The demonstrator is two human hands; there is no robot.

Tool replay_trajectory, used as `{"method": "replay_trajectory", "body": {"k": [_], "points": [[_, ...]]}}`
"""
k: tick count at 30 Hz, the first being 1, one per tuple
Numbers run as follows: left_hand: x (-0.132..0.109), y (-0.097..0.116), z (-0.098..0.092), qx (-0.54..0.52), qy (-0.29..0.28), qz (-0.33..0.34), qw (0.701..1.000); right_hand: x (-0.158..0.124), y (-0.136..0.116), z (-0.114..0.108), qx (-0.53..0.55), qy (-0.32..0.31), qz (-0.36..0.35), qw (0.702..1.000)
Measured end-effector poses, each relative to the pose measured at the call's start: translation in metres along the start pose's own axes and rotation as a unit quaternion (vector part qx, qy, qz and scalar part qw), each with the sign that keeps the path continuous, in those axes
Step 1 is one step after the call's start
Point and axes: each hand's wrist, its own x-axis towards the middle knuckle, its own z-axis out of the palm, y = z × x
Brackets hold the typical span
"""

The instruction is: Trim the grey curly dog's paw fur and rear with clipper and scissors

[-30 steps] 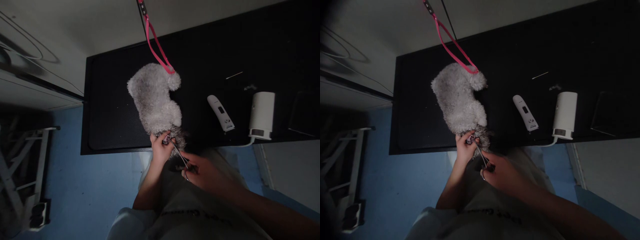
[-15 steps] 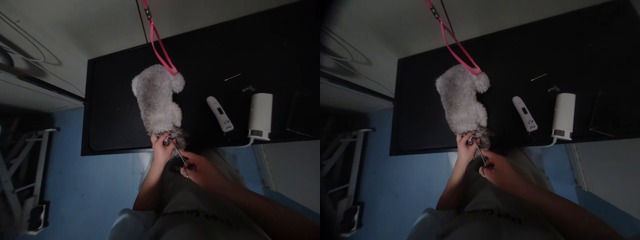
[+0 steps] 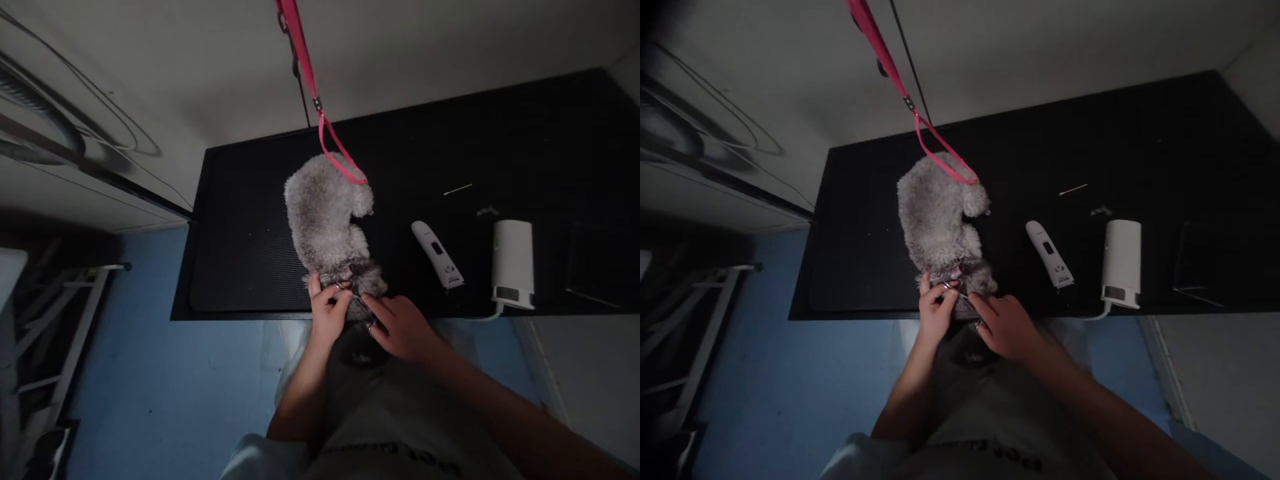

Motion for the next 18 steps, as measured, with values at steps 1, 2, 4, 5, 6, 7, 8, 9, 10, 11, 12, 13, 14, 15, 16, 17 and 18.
{"method": "replay_trajectory", "body": {"k": [1, 2, 4, 5, 6, 7, 8, 9, 10, 11, 12, 13, 14, 15, 16, 17, 18], "points": [[0.002, -0.001, 0.004, -0.018, 0.002, -0.023, 1.0, -0.004, 0.001, 0.003, -0.01, -0.001, -0.004, 1.0], [0.003, -0.002, 0.008, -0.041, 0.007, -0.051, 0.998, -0.009, 0.002, 0.007, -0.014, -0.004, 0.001, 1.0], [0.008, -0.004, 0.014, -0.096, 0.031, -0.098, 0.99, -0.024, 0.003, 0.011, -0.003, -0.017, 0.029, 0.999], [0.01, -0.005, 0.016, -0.121, 0.05, -0.113, 0.985, -0.032, 0.005, 0.011, 0.016, -0.025, 0.047, 0.998], [0.013, -0.006, 0.016, -0.14, 0.071, -0.121, 0.98, -0.04, 0.007, 0.009, 0.049, -0.031, 0.068, 0.996], [0.016, -0.006, 0.015, -0.151, 0.091, -0.12, 0.977, -0.048, 0.011, 0.005, 0.092, -0.029, 0.097, 0.991], [0.02, -0.006, 0.011, -0.155, 0.103, -0.111, 0.976, -0.053, 0.016, -0.002, 0.14, -0.014, 0.125, 0.982], [0.024, -0.007, 0.005, -0.153, 0.111, -0.098, 0.977, -0.057, 0.022, -0.011, 0.193, 0.013, 0.15, 0.97], [0.028, -0.009, -0.004, -0.146, 0.121, -0.08, 0.979, -0.058, 0.029, -0.023, 0.249, 0.051, 0.171, 0.952], [0.033, -0.011, -0.015, -0.131, 0.134, -0.064, 0.98, -0.057, 0.036, -0.037, 0.309, 0.094, 0.183, 0.929], [0.038, -0.015, -0.028, -0.107, 0.15, -0.06, 0.981, -0.054, 0.044, -0.051, 0.365, 0.134, 0.19, 0.902], [0.043, -0.02, -0.043, -0.079, 0.162, -0.06, 0.982, -0.049, 0.053, -0.065, 0.416, 0.166, 0.19, 0.874], [0.049, -0.026, -0.058, -0.046, 0.18, -0.051, 0.981, -0.042, 0.061, -0.078, 0.458, 0.187, 0.188, 0.848], [0.055, -0.032, -0.074, -0.004, 0.19, -0.035, 0.981, -0.033, 0.068, -0.089, 0.491, 0.206, 0.186, 0.826], [0.06, -0.036, -0.089, 0.031, 0.205, -0.027, 0.978, -0.024, 0.075, -0.098, 0.518, 0.22, 0.183, 0.806], [0.064, -0.04, -0.102, 0.043, 0.224, -0.036, 0.973, -0.015, 0.081, -0.105, 0.544, 0.239, 0.186, 0.783], [0.067, -0.041, -0.112, 0.037, 0.214, -0.056, 0.975, -0.006, 0.087, -0.109, 0.569, 0.256, 0.192, 0.757]]}}
